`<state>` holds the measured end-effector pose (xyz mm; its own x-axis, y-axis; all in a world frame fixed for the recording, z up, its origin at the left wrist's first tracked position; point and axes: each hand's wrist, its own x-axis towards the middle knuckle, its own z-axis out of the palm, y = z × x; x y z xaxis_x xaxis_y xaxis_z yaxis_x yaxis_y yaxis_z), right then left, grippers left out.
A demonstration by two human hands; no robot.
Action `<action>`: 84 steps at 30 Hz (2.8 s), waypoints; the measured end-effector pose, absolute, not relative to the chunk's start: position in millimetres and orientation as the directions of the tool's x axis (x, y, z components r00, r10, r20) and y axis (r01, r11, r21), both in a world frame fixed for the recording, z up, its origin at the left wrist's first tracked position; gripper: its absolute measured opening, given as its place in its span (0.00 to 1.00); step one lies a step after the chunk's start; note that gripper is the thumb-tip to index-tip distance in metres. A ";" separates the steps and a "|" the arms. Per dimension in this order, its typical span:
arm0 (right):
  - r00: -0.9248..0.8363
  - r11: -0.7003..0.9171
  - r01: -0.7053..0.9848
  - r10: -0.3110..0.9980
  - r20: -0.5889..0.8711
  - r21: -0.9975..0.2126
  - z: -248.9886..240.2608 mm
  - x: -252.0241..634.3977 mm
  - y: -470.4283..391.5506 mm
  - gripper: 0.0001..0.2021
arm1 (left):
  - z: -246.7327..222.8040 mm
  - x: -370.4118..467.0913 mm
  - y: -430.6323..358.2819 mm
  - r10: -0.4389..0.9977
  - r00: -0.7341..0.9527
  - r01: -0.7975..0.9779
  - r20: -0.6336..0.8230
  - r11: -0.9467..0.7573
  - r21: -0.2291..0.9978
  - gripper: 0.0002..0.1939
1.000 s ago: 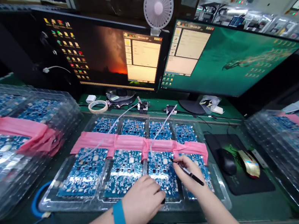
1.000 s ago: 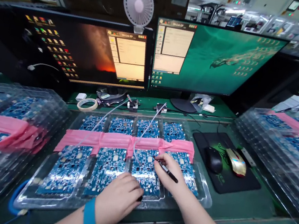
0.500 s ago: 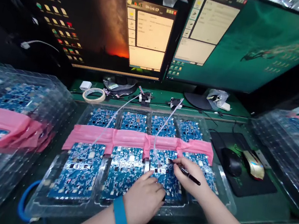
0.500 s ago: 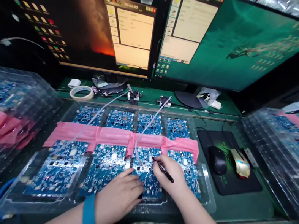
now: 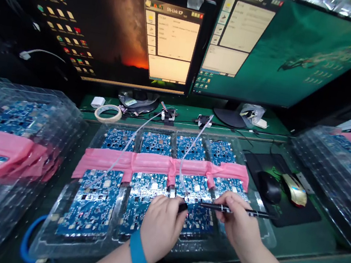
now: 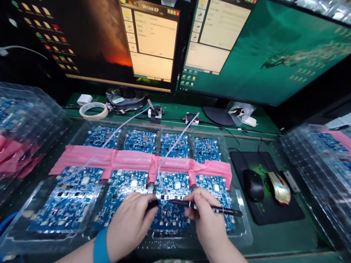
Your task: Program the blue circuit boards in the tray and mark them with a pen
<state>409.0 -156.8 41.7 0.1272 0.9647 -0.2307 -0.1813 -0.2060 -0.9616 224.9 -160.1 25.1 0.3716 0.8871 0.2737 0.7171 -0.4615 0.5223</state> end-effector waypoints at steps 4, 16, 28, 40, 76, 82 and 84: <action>0.096 -0.246 -0.207 0.958 -0.270 -0.947 40.9 401.1 -163.4 0.12 | 26.8 225.4 -162.1 0.872 0.358 0.698 0.333 -0.487 0.525 0.06; -0.369 -0.075 0.207 0.918 -0.148 -0.976 30.9 381.1 -171.4 0.19 | 24.4 227.7 -175.6 0.722 0.616 0.547 0.316 -0.681 0.488 0.10; -0.350 0.296 0.871 0.934 -0.071 -0.393 35.9 406.0 -129.5 0.10 | 16.1 232.2 -177.1 0.665 0.694 0.565 0.276 -0.741 0.364 0.06; -0.360 0.370 0.923 0.927 0.102 -0.107 9.9 363.9 -131.8 0.11 | 8.8 233.8 -174.7 0.575 0.818 0.547 0.030 -0.792 0.272 0.05; -0.009 0.011 0.863 1.000 0.006 -0.504 -20.2 497.6 -135.1 0.14 | 17.5 241.0 -162.1 0.590 0.807 0.567 -0.017 -0.766 0.303 0.02; -0.060 0.053 0.887 0.998 0.000 -0.459 -14.6 497.5 -134.2 0.14 | 14.4 240.8 -163.5 0.598 0.801 0.563 0.022 -0.766 0.310 0.02; -0.088 0.077 0.896 0.996 -0.005 -0.437 -11.6 497.6 -132.8 0.14 | 14.4 240.8 -163.7 0.600 0.800 0.566 0.015 -0.762 0.315 0.02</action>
<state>497.6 -132.8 -11.6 -0.0875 0.9961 -0.0051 0.8964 0.0766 -0.4367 240.8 -163.7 14.4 0.7995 0.6005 0.0148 0.5661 -0.7616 0.3154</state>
